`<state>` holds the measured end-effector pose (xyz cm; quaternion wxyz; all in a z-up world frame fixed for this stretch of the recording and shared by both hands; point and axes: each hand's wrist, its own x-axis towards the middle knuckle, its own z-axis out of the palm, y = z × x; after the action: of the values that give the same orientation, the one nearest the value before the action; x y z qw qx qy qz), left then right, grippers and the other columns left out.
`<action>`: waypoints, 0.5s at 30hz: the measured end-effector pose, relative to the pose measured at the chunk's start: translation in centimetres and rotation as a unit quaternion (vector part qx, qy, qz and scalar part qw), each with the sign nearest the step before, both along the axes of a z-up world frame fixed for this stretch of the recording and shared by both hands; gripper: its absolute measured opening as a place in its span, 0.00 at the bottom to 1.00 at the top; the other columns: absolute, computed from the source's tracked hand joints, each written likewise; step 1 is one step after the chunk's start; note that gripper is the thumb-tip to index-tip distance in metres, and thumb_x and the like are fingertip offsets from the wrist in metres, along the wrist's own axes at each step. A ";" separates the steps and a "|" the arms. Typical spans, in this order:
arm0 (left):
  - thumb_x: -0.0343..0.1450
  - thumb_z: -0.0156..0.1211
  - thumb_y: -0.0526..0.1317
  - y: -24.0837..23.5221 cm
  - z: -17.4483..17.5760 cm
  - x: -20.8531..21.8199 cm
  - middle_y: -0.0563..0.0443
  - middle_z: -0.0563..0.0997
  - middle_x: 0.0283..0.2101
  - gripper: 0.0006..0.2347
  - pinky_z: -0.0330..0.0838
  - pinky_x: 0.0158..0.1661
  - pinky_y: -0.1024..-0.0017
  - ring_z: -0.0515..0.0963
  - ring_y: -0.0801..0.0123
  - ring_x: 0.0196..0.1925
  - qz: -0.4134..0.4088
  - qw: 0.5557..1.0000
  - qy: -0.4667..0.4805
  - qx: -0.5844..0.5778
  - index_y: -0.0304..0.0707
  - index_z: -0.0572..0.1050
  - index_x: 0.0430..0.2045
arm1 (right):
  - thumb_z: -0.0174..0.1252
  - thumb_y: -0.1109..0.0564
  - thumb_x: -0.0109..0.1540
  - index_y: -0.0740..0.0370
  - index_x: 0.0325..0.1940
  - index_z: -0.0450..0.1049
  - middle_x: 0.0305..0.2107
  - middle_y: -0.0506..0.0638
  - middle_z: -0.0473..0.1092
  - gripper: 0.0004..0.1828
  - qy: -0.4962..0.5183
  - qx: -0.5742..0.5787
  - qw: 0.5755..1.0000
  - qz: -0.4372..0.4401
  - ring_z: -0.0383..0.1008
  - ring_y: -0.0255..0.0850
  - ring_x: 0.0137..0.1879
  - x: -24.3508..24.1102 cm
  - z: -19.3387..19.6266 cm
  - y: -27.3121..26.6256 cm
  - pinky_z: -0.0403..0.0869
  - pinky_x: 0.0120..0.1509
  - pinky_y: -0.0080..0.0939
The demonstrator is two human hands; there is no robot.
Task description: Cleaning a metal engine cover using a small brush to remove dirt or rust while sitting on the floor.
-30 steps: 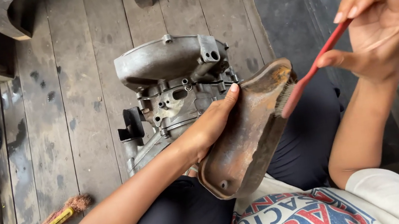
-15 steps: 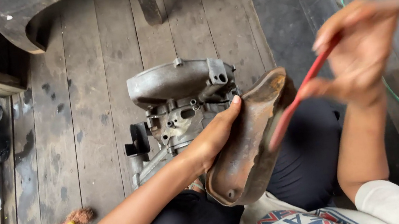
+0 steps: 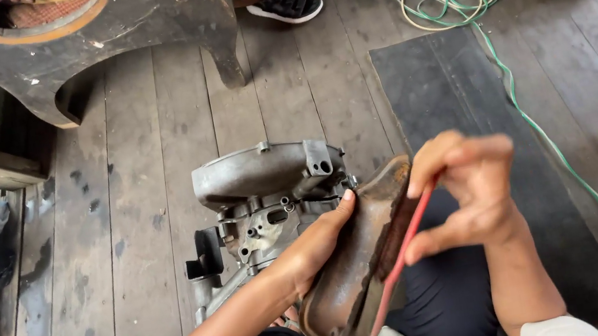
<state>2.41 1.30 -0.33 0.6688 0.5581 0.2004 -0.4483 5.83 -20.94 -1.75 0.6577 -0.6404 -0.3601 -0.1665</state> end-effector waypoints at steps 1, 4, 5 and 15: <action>0.74 0.36 0.59 -0.1 -0.2 0.0 0.42 0.75 0.66 0.30 0.66 0.61 0.64 0.76 0.59 0.61 -0.002 1.000 -0.004 -0.006 0.34 0.72 0.61 | 0.82 0.51 0.38 0.45 0.63 0.53 0.37 0.47 0.69 0.57 -0.024 -0.014 0.998 0.056 0.71 0.35 0.42 -0.8 0.1 0.4 0.75 0.47 0.34; 0.73 0.37 0.61 -0.1 -0.2 -0.3 0.41 0.77 0.63 0.31 0.66 0.59 0.63 0.77 0.59 0.59 -0.009 0.999 0.038 -0.001 0.35 0.72 0.60 | 0.77 0.48 0.37 0.40 0.63 0.49 0.34 0.44 0.67 0.58 -0.001 0.010 0.996 -0.094 0.68 0.35 0.40 1.0 -0.6 -2.8 0.68 0.44 0.31; 0.73 0.37 0.61 0.1 -0.2 -0.6 0.41 0.77 0.63 0.31 0.66 0.59 0.63 0.77 0.59 0.59 -0.010 0.999 0.037 -0.002 0.35 0.72 0.60 | 0.77 0.48 0.37 0.40 0.63 0.49 0.34 0.44 0.67 0.58 -0.002 0.010 0.995 -0.095 0.68 0.35 0.40 1.5 -1.0 -3.5 0.68 0.44 0.31; 0.79 0.38 0.57 1.3 -4.1 -1.7 0.35 0.80 0.54 0.29 0.76 0.49 0.64 0.82 0.55 0.48 0.036 0.986 0.099 -0.129 0.27 0.72 0.59 | 0.81 0.52 0.37 0.51 0.54 0.64 0.33 0.47 0.74 0.46 0.032 -0.065 0.997 0.004 0.71 0.32 0.35 -0.8 -0.4 -1.5 0.72 0.40 0.29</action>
<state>0.69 2.58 -4.47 0.7275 0.4125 0.2263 -0.4994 5.07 -22.40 -2.15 0.6263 -0.6857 -0.3511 -0.1194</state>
